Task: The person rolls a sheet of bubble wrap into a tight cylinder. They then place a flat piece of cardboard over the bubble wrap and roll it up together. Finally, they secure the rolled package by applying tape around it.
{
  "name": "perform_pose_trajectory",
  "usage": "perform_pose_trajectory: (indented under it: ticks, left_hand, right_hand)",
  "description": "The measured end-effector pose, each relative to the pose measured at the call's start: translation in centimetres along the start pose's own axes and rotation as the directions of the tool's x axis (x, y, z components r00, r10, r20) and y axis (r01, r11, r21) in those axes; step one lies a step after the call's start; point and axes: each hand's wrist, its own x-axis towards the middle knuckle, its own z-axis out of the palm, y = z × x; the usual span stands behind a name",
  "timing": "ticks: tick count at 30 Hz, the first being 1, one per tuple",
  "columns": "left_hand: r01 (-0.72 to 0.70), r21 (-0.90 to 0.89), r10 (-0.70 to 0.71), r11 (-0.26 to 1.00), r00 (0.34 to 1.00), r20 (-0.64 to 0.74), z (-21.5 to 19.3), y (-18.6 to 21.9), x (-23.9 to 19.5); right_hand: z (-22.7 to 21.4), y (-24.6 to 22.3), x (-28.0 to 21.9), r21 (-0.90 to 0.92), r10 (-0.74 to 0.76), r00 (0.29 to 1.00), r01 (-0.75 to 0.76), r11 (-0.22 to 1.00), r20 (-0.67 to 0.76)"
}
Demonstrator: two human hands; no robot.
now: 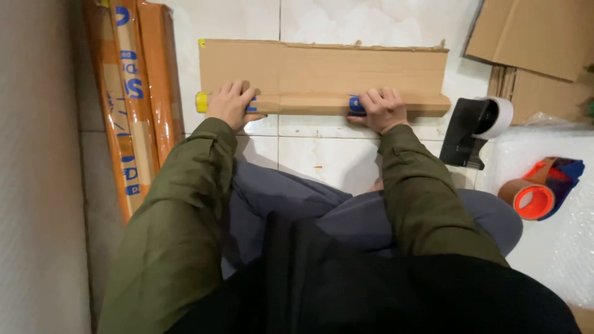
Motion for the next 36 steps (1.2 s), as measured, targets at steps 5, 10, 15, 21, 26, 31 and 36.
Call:
perform_pose_trajectory:
  ticks: [5,10,15,21,26,31,36]
  left_hand:
    - [0.000,-0.100,0.015,0.995,0.990,0.142,1.2,-1.1,0.6]
    - [-0.096,-0.058,0.105,0.994,0.981,0.163,4.2,-2.9,0.9]
    - [-0.150,-0.134,0.175,0.980,0.964,0.202,6.4,-4.3,1.7]
    - [-0.125,-0.201,0.196,0.972,0.902,0.384,5.2,-4.8,3.7]
    - [-0.104,-0.031,0.107,0.994,0.898,0.428,3.5,2.2,5.1]
    - [-0.006,-0.130,0.057,0.991,0.920,0.388,4.3,7.6,7.3]
    - [0.081,-0.226,0.015,0.971,0.918,0.397,4.2,7.2,7.0]
  right_hand:
    - [1.2,0.8,-0.4,0.079,-0.003,0.996,-0.004,0.997,0.089]
    - [1.9,1.5,-0.6,0.136,0.012,0.976,-0.042,0.990,0.215]
    - [2.0,2.3,0.0,0.189,0.039,0.947,-0.104,0.977,0.318]
    - [4.1,3.2,-0.1,0.204,0.039,0.914,-0.132,0.970,0.404]
    - [2.3,2.6,0.2,0.152,0.039,0.920,-0.107,0.983,0.390]
    - [1.9,2.2,0.2,0.129,0.032,0.942,-0.079,0.988,0.334]
    - [1.0,1.8,0.2,0.157,0.015,0.961,-0.060,0.986,0.276]
